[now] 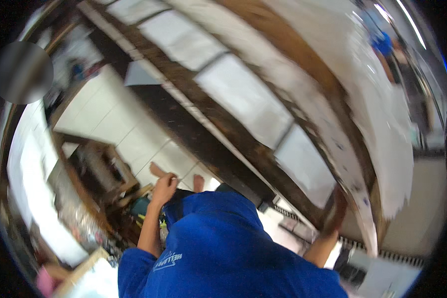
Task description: The person repeatedly picks up white sheets from a table and places them onto a nearby metal shelf. The person handles the sheets one at a time, moving between the table and the shelf throughout the clip.
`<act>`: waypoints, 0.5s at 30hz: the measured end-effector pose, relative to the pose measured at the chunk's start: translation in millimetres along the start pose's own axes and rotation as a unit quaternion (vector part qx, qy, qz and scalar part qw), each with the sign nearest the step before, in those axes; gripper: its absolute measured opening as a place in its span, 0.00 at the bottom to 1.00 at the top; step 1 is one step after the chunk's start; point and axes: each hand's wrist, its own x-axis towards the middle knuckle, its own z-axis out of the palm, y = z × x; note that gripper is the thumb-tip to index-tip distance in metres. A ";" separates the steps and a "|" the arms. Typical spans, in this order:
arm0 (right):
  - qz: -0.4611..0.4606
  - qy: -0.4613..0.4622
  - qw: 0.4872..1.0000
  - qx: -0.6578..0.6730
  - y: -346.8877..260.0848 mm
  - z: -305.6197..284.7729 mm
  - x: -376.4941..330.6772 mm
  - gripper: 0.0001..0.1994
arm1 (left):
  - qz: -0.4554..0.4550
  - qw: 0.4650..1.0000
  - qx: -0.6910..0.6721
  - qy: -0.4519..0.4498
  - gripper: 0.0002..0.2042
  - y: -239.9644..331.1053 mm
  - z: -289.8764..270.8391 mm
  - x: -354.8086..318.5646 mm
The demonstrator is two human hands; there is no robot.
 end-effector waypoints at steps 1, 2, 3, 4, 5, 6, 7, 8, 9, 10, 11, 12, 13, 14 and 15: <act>-0.054 0.013 0.998 0.034 -31.7 -0.9 9.6 0.15 | -0.028 1.000 -0.007 -0.003 0.14 -8.7 0.3 -3.2; -0.101 0.022 0.992 0.068 -60.8 -7.7 6.7 0.15 | -0.035 0.999 -0.014 -0.005 0.14 -14.7 -1.4 -1.8; -0.151 0.015 0.982 0.113 -100.7 -17.9 3.6 0.15 | -0.021 0.999 -0.031 0.019 0.14 -20.6 -1.6 -1.5; -0.190 -0.004 0.969 0.159 -136.9 -26.3 -7.5 0.14 | -0.030 0.998 -0.046 0.023 0.14 -17.0 -10.5 3.8; -0.220 -0.045 0.952 0.206 -172.9 -32.1 -22.8 0.14 | -0.026 0.998 -0.046 0.043 0.15 -12.2 -19.0 4.8; -0.248 -0.086 0.934 0.243 -205.2 -37.5 -41.1 0.14 | -0.017 0.996 -0.062 0.057 0.15 2.1 -37.3 5.2; -0.221 -0.183 0.909 0.303 -243.9 -47.7 -60.2 0.12 | -0.009 0.994 -0.081 0.078 0.15 2.0 -45.7 9.1; -0.274 -0.216 0.884 0.311 -268.5 -34.8 -67.6 0.10 | 0.015 0.990 -0.075 0.122 0.14 3.9 -62.1 15.2; -0.325 -0.247 0.859 0.311 -289.4 -22.4 -70.7 0.10 | -0.002 0.985 -0.087 0.148 0.14 14.9 -82.7 11.7; -0.361 -0.276 0.840 0.296 -317.3 -16.4 -83.2 0.11 | -0.014 0.981 -0.096 0.167 0.14 33.4 -107.1 6.1; -0.395 -0.302 0.821 0.280 -345.3 -13.3 -99.5 0.11 | -0.024 0.977 -0.106 0.185 0.14 40.4 -128.0 1.2; -0.439 -0.310 0.795 0.282 -371.2 -7.1 -113.5 0.11 | -0.024 0.968 -0.126 0.217 0.13 35.2 -141.1 -0.3; -0.482 -0.322 0.767 0.274 -399.3 -4.9 -130.0 0.11 | -0.023 0.958 -0.144 0.248 0.13 29.0 -154.6 -1.7; -0.489 -0.358 0.737 0.298 -425.4 -0.3 -150.3 0.11 | -0.021 0.946 -0.164 0.279 0.12 22.9 -166.9 -3.2; -0.491 -0.393 0.709 0.319 -447.8 1.5 -169.8 0.11 | -0.018 0.933 -0.170 0.316 0.12 19.3 -181.8 -4.1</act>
